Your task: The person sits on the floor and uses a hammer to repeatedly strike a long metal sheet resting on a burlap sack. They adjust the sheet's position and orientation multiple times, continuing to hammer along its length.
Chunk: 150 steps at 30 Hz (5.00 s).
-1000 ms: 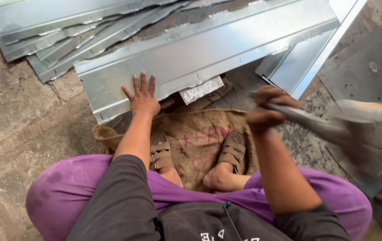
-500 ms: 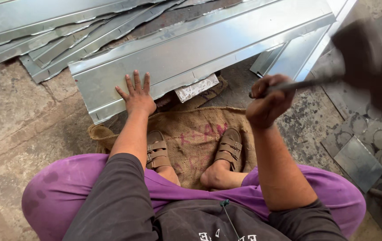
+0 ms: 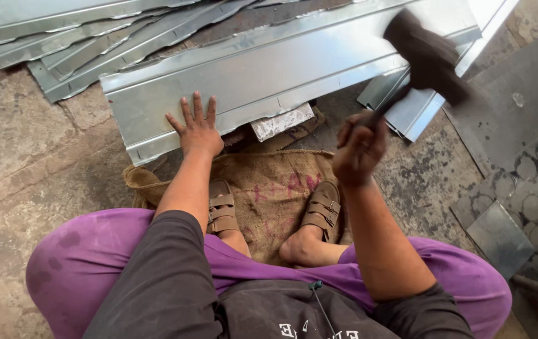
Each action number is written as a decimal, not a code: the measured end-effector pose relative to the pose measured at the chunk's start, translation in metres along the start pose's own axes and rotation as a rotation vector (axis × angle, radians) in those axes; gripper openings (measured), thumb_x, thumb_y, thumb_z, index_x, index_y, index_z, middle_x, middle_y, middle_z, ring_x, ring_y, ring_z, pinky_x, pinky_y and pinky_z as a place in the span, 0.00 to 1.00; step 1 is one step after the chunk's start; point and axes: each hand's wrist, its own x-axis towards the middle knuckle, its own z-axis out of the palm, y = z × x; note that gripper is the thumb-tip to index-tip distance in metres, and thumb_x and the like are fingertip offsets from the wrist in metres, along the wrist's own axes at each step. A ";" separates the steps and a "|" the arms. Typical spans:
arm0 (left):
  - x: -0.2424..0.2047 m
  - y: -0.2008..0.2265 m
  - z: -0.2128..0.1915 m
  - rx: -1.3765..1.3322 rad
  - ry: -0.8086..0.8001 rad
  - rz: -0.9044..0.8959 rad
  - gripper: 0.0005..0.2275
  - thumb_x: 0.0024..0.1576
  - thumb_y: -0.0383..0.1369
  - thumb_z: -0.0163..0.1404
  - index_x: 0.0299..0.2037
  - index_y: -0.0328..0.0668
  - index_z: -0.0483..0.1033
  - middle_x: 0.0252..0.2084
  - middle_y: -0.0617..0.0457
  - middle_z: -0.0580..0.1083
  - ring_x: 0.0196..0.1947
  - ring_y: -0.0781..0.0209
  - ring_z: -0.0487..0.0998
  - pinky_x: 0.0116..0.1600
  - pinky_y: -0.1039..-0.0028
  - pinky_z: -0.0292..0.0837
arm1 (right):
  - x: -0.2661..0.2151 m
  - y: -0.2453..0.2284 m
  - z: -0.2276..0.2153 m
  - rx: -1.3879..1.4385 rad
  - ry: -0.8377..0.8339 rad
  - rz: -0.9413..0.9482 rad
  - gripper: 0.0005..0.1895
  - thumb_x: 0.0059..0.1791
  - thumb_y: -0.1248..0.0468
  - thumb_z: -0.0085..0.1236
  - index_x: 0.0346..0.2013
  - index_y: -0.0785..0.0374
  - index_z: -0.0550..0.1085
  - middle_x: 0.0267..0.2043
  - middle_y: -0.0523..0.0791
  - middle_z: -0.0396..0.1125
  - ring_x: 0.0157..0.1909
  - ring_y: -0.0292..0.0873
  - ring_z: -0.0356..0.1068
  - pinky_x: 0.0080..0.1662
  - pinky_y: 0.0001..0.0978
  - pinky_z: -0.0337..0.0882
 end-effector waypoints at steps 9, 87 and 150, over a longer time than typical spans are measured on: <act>-0.004 0.002 -0.011 0.015 -0.043 -0.026 0.44 0.55 0.32 0.43 0.78 0.66 0.24 0.80 0.56 0.22 0.78 0.44 0.21 0.71 0.32 0.16 | -0.081 0.015 0.010 -0.611 -0.475 0.406 0.15 0.61 0.54 0.38 0.43 0.62 0.66 0.22 0.42 0.62 0.20 0.37 0.60 0.23 0.33 0.62; 0.013 0.019 0.007 0.192 0.068 0.334 0.40 0.61 0.27 0.39 0.76 0.82 0.27 0.80 0.69 0.26 0.80 0.56 0.26 0.74 0.33 0.15 | 0.004 0.012 -0.064 -0.645 -0.109 0.870 0.24 0.60 0.46 0.45 0.29 0.61 0.70 0.22 0.41 0.62 0.20 0.36 0.58 0.23 0.35 0.59; 0.019 0.041 0.003 0.072 -0.003 0.075 0.39 0.65 0.31 0.39 0.75 0.82 0.23 0.80 0.60 0.21 0.78 0.39 0.23 0.65 0.16 0.27 | 0.093 -0.038 -0.072 -0.034 0.190 -0.374 0.16 0.64 0.53 0.39 0.39 0.59 0.67 0.26 0.38 0.61 0.20 0.29 0.58 0.21 0.21 0.58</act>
